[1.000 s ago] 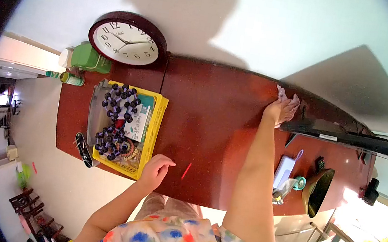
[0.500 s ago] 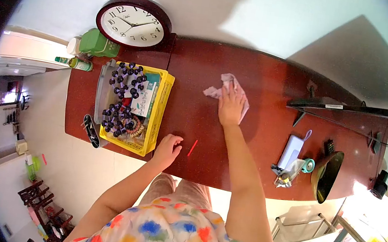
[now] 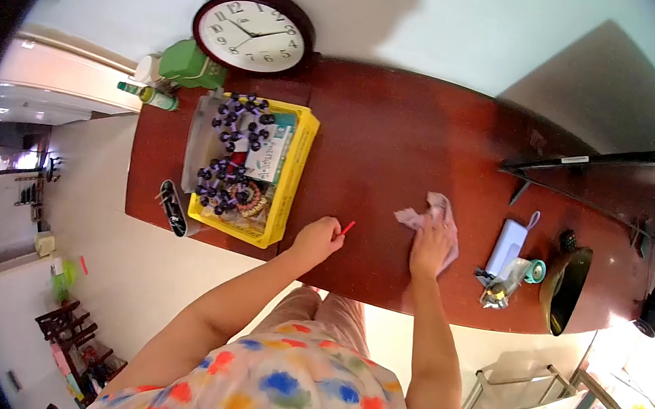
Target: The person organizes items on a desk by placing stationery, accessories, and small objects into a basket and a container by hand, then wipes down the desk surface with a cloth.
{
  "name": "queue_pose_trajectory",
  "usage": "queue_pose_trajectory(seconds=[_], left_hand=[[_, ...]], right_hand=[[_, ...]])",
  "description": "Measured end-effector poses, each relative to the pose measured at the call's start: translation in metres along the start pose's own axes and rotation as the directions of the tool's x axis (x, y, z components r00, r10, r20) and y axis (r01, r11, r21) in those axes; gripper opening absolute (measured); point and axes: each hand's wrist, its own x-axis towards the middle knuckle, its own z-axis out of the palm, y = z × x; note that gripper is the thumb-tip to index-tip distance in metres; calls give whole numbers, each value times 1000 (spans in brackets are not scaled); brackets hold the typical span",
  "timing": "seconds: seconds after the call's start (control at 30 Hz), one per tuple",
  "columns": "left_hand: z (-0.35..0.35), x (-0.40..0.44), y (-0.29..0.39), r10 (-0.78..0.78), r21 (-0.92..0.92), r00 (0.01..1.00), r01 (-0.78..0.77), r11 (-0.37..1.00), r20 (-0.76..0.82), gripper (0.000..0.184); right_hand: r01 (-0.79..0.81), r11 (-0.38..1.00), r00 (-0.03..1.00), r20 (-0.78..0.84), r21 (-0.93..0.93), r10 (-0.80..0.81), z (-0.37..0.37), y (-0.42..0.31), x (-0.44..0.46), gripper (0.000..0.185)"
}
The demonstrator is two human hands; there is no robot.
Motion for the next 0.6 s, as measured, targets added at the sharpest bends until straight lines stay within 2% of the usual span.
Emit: queue_pose_trajectory(seconds=[0.07, 0.17, 0.23, 0.27, 0.3, 0.37, 0.4, 0.47, 0.57, 0.6], left_hand=[[-19, -7, 13, -51, -91, 998, 48, 995, -31, 18], [-58, -21, 25, -47, -339, 994, 10, 941, -102, 19], [-95, -31, 28, -115, -377, 979, 44, 925, -170, 19], [-105, -34, 18, -111, -348, 962, 18, 937, -249, 20], [-116, -37, 7, -103, -317, 940, -6, 948, -326, 20], [-132, -42, -21, -119, -213, 926, 44, 976, -357, 21], [-143, -47, -30, -124, -165, 939, 73, 984, -321, 21], [-149, -54, -41, -70, -93, 944, 42, 995, -321, 21], [-142, -63, -54, -55, -80, 954, 32, 996, -295, 21], [-140, -67, -53, -46, -97, 954, 18, 995, -295, 22]], right_hand=[[-110, 994, 989, -106, -12, 108, 11, -11, -21, 49], [-115, 993, 988, -107, -27, 111, 23, -47, -41, 54], [-39, 999, 999, -2, 25, 39, 16, -92, -48, 55], [40, 999, 997, -74, 16, -39, 46, -99, -55, 60], [81, 993, 995, -58, 85, -77, 49, -120, -54, 57], [172, 985, 985, -11, 28, -172, 62, -151, -53, 52], [204, 978, 979, -12, 41, -204, 66, -162, -50, 52], [264, 961, 965, -9, 79, -264, 75, -187, -46, 51], [281, 947, 915, 255, 158, -314, 86, -211, -61, 49], [359, 929, 890, 267, 94, -370, 95, -214, -73, 48]])
